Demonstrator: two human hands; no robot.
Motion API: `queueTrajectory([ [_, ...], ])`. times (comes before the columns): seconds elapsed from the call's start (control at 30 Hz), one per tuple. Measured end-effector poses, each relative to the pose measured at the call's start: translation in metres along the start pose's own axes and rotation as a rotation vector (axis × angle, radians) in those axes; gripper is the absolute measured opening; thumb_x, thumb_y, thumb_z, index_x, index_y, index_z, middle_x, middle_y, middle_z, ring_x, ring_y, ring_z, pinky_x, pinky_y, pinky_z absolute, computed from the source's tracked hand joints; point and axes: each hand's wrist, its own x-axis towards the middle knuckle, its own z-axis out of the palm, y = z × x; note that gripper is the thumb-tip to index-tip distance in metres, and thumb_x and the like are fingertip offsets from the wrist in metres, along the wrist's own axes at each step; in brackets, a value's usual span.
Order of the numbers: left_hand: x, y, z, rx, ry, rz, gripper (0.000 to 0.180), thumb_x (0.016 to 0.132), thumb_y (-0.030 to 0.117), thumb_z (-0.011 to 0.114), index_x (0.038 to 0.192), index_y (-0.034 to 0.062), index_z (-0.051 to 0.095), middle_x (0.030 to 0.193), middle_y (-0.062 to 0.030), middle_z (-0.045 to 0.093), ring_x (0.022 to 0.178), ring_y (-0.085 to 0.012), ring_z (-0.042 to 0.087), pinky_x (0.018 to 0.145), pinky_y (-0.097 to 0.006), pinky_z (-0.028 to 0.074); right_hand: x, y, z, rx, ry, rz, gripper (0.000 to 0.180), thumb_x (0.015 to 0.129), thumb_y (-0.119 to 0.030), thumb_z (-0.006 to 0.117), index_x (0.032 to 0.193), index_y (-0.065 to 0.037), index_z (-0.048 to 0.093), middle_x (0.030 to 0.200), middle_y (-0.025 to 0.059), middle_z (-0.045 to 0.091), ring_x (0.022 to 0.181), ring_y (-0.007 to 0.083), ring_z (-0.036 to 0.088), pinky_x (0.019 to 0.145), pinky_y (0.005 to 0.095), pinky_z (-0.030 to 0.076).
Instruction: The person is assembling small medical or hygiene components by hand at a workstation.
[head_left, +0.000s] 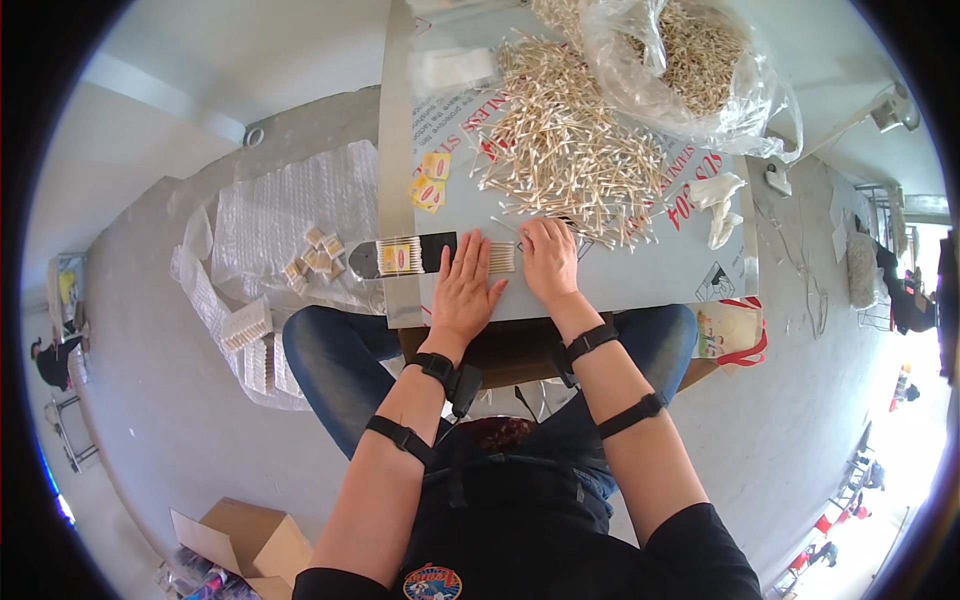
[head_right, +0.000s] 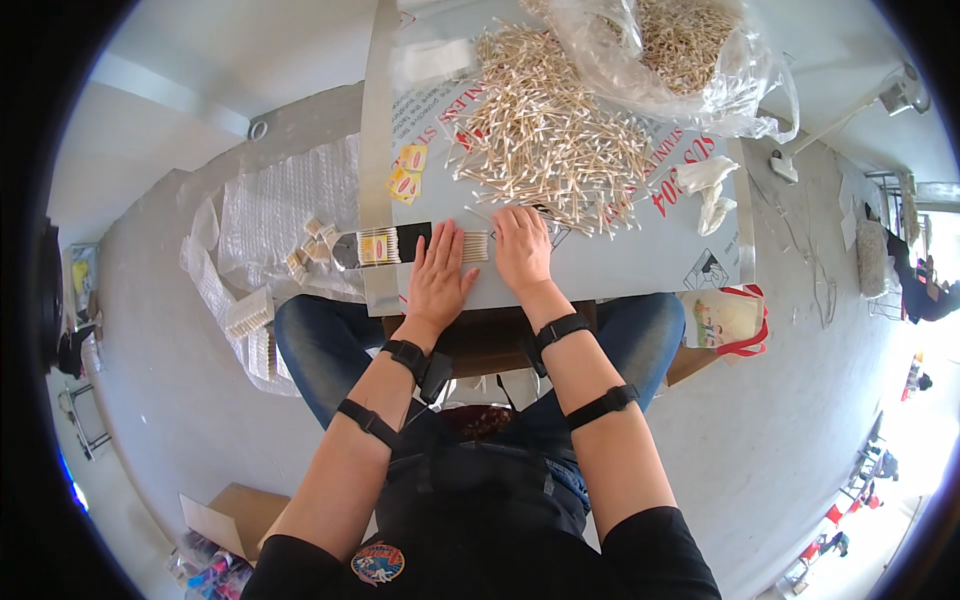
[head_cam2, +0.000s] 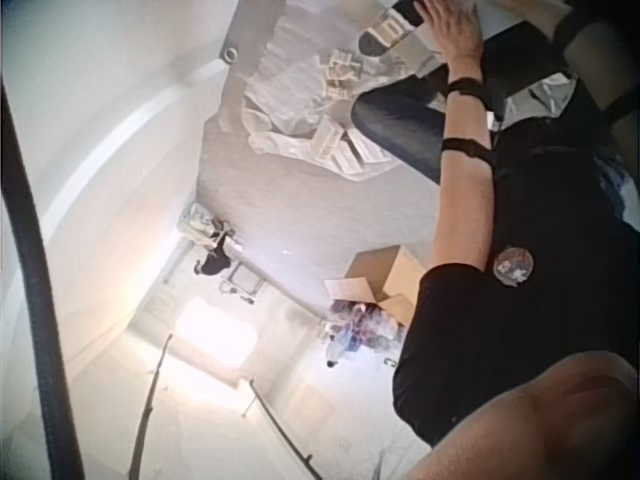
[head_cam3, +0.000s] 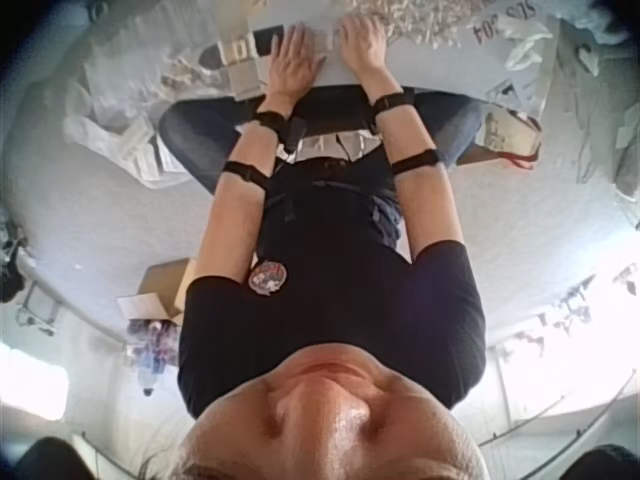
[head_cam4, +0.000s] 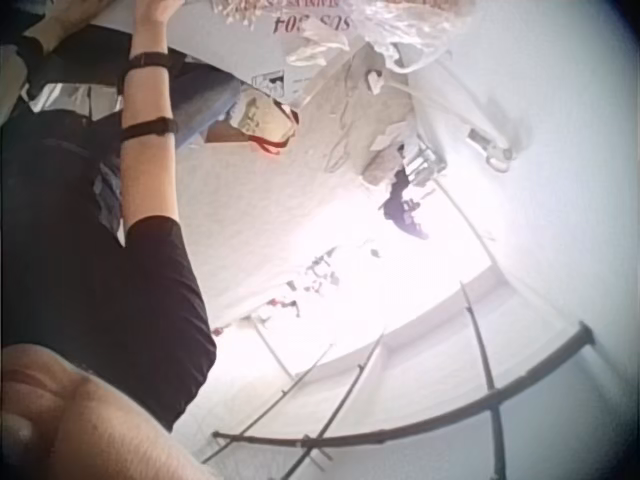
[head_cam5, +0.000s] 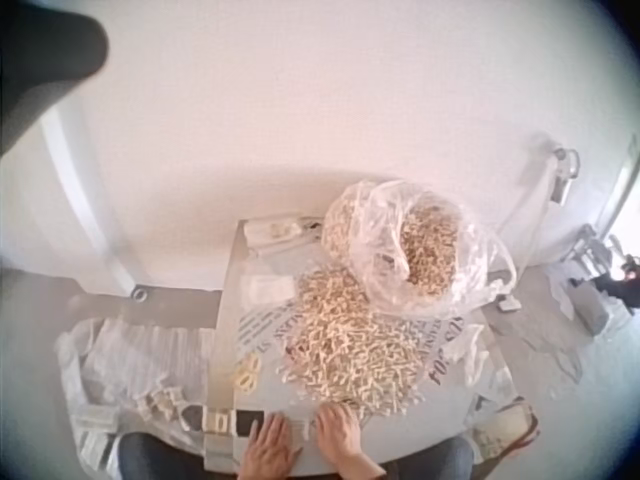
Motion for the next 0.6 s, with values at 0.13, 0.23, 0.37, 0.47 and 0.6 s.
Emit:
queueTrajectory([
  [0.13, 0.001, 0.0, 0.002, -0.041, 0.002, 0.003, 0.069, 0.095, 0.042, 0.053, 0.149, 0.0029, 0.033, 0.158, -0.0142, 0.027, 0.147, -0.028, 0.023, 0.119, -0.048, 0.017, 0.01, -0.002, 0.006, 0.091, -0.042, -0.005, 0.016, 0.08, 0.0, 0.058, 0.092, -0.006, 0.066, 0.09, 0.0094, 0.067, 0.094, 0.0311, 0.061, 0.082, 0.0406, 0.051],
  [0.23, 0.0, -0.001, 0.003, -0.049, 0.022, 0.016, 0.069, 0.096, 0.044, 0.052, 0.148, 0.0035, 0.034, 0.158, -0.0145, 0.026, 0.147, -0.0287, 0.023, 0.119, -0.049, 0.018, 0.017, -0.001, 0.006, 0.128, -0.112, -0.071, 0.017, 0.079, 0.001, 0.057, 0.09, -0.006, 0.067, 0.089, 0.0092, 0.068, 0.093, 0.0306, 0.062, 0.079, 0.0403, 0.052],
  [0.37, -0.001, -0.001, 0.002, -0.013, 0.04, 0.023, 0.069, 0.095, 0.043, 0.053, 0.149, 0.0056, 0.033, 0.159, -0.0153, 0.024, 0.147, -0.0321, 0.023, 0.118, -0.051, 0.018, 0.018, -0.003, 0.007, 0.215, -0.156, -0.072, 0.017, 0.079, 0.001, 0.057, 0.09, -0.007, 0.068, 0.09, 0.0105, 0.068, 0.092, 0.0305, 0.061, 0.08, 0.0413, 0.052],
  [0.47, -0.001, 0.0, 0.0, -0.064, 0.066, 0.024, 0.071, 0.092, 0.037, 0.059, 0.15, 0.0058, 0.033, 0.159, -0.0162, 0.024, 0.146, -0.0345, 0.023, 0.118, -0.053, 0.019, 0.023, -0.004, 0.002, 0.178, -0.007, 0.013, 0.018, 0.081, 0.0, 0.057, 0.091, -0.008, 0.069, 0.089, 0.0099, 0.067, 0.091, 0.0303, 0.061, 0.08, 0.042, 0.051],
  [0.6, 0.0, 0.001, -0.002, -0.058, 0.029, 0.013, 0.07, 0.092, 0.037, 0.059, 0.149, 0.0054, 0.033, 0.158, -0.0164, 0.026, 0.146, -0.0342, 0.024, 0.118, -0.053, 0.02, 0.038, -0.003, -0.009, -0.073, -0.01, -0.021, 0.017, 0.08, -0.003, 0.061, 0.093, -0.01, 0.07, 0.092, 0.0065, 0.063, 0.096, 0.028, 0.059, 0.082, 0.04, 0.05],
])
